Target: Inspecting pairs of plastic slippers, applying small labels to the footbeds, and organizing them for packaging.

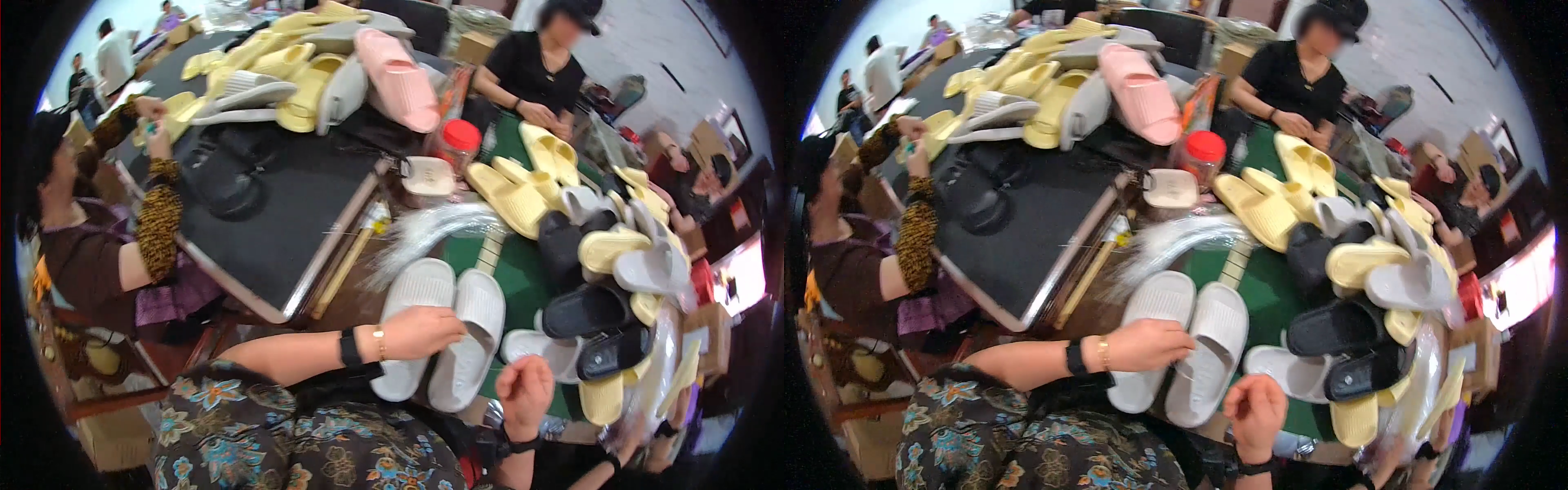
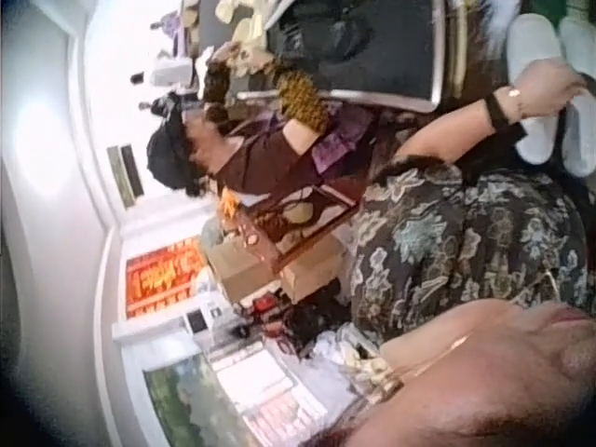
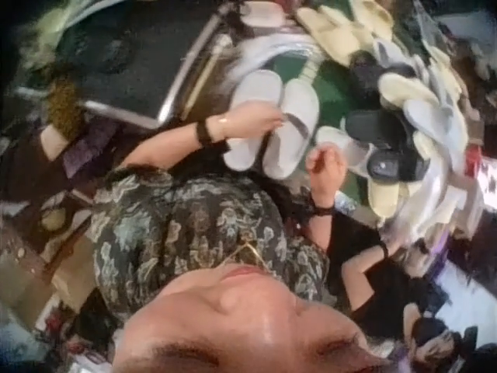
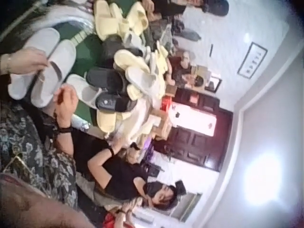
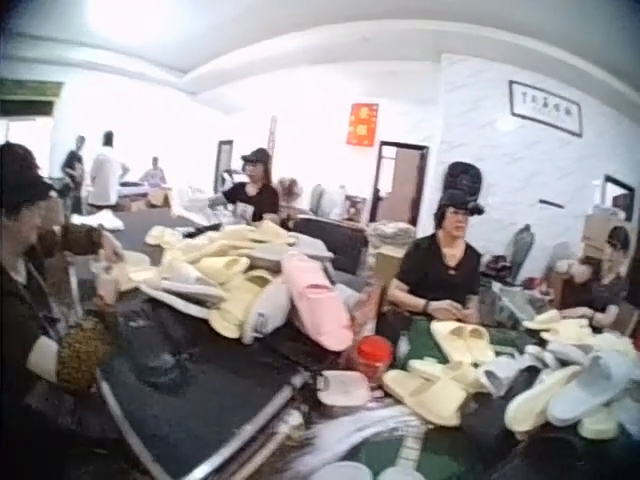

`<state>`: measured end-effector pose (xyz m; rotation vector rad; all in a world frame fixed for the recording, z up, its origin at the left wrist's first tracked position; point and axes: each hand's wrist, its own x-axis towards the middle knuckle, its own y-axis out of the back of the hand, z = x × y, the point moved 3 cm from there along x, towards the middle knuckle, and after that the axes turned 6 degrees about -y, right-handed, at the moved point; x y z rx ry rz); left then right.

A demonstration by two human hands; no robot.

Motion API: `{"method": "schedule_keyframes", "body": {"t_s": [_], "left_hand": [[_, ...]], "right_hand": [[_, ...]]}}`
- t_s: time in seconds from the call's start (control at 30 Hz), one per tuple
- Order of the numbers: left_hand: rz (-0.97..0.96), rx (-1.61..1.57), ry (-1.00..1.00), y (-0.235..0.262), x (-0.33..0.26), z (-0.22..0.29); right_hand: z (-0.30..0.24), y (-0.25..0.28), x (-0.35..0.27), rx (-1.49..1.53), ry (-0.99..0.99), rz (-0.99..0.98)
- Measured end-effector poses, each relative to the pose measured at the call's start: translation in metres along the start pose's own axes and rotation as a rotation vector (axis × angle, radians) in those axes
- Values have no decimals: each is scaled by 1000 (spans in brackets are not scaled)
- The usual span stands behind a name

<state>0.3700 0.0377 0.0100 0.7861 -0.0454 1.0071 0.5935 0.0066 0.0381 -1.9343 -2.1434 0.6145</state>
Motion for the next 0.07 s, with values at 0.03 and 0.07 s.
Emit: {"method": "schedule_keyframes", "body": {"t_s": [0.03, 0.07], "left_hand": [[-10, 158, 7, 3, -9, 4], [-26, 309, 1, 11, -16, 13]], "right_hand": [[9, 4, 1, -112, -134, -10], [19, 12, 6, -214, -267, 1]]}}
